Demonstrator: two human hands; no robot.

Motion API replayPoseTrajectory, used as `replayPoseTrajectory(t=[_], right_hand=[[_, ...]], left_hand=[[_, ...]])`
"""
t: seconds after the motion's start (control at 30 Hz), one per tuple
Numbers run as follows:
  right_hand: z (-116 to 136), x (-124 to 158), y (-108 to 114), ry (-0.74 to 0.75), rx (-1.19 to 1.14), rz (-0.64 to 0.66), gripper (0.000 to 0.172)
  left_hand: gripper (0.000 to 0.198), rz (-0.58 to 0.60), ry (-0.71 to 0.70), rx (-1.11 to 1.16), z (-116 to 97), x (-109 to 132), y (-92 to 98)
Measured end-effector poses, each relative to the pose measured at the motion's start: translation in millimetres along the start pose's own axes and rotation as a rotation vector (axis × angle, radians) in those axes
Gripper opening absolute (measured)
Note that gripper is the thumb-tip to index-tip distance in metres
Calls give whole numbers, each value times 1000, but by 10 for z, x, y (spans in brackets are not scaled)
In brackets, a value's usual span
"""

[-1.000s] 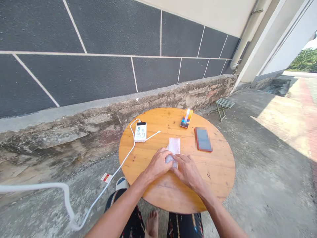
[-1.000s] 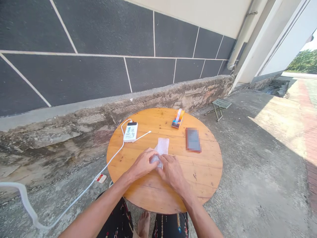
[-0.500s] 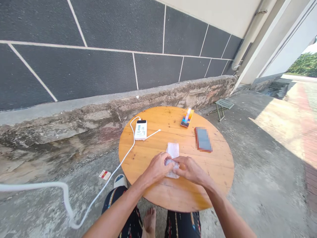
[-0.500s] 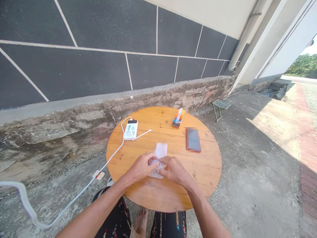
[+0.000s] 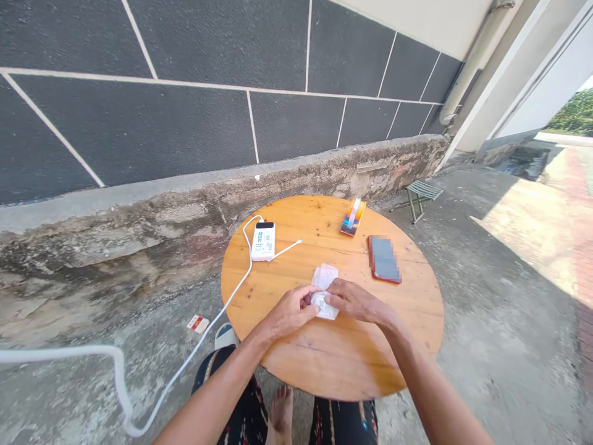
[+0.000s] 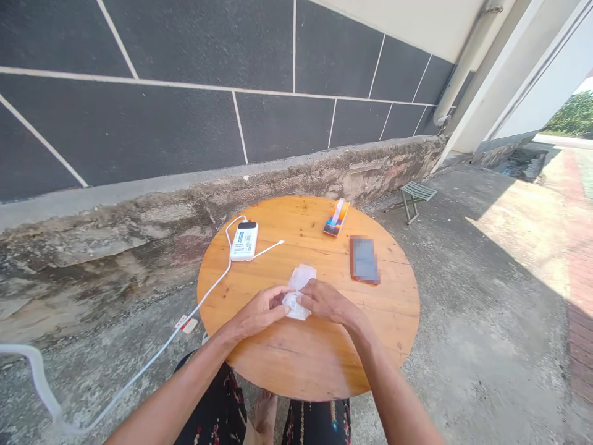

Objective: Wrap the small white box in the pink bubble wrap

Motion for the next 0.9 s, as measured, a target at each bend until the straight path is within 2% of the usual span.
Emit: replayPoseTrajectory(t=[0.07,0.2,0.27,0.33,0.47,0.53,0.63,0.77,0.9], right_hand=[[56,17,-1,-37,-27,3,31],[197,103,-20,-98,35,-73,27],[256,143,-88,-109,108,-94,34],[261,171,-171,-153,179,-104,40],[206,170,-280,-197,211,-108,33],[187,159,-278,-193,206,-105,33],[193,153,-240,-184,196,-101,39],[241,155,-175,-165,160,-87,41],[184,115,-118,-180,28,11,35]], left_hand=[[39,7,0,-17,-14,-7,2],[36,1,-6,-44,-31,-9,8],[35,-1,-24,-59,-45,-5,28],[36,6,-32,-94,-62,-10,66],[41,-32,-52,-114,-140,-67,198],[39,-9,-95,-77,-204,-107,199],[39,41,-146,-108,-262,-161,106],[54,34,-153,-205,-238,-184,18],[56,30,-127,-161,-203,-152,51]])
Point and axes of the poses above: each hand's wrist, its own x-axis away from the middle knuckle, its own y-axis out of the back of the hand, z = x × y, the point moved 6 cm from there along -x, towards the middle knuckle, and after that the axes turned 15 degrees about y, right-handed, at the moved point
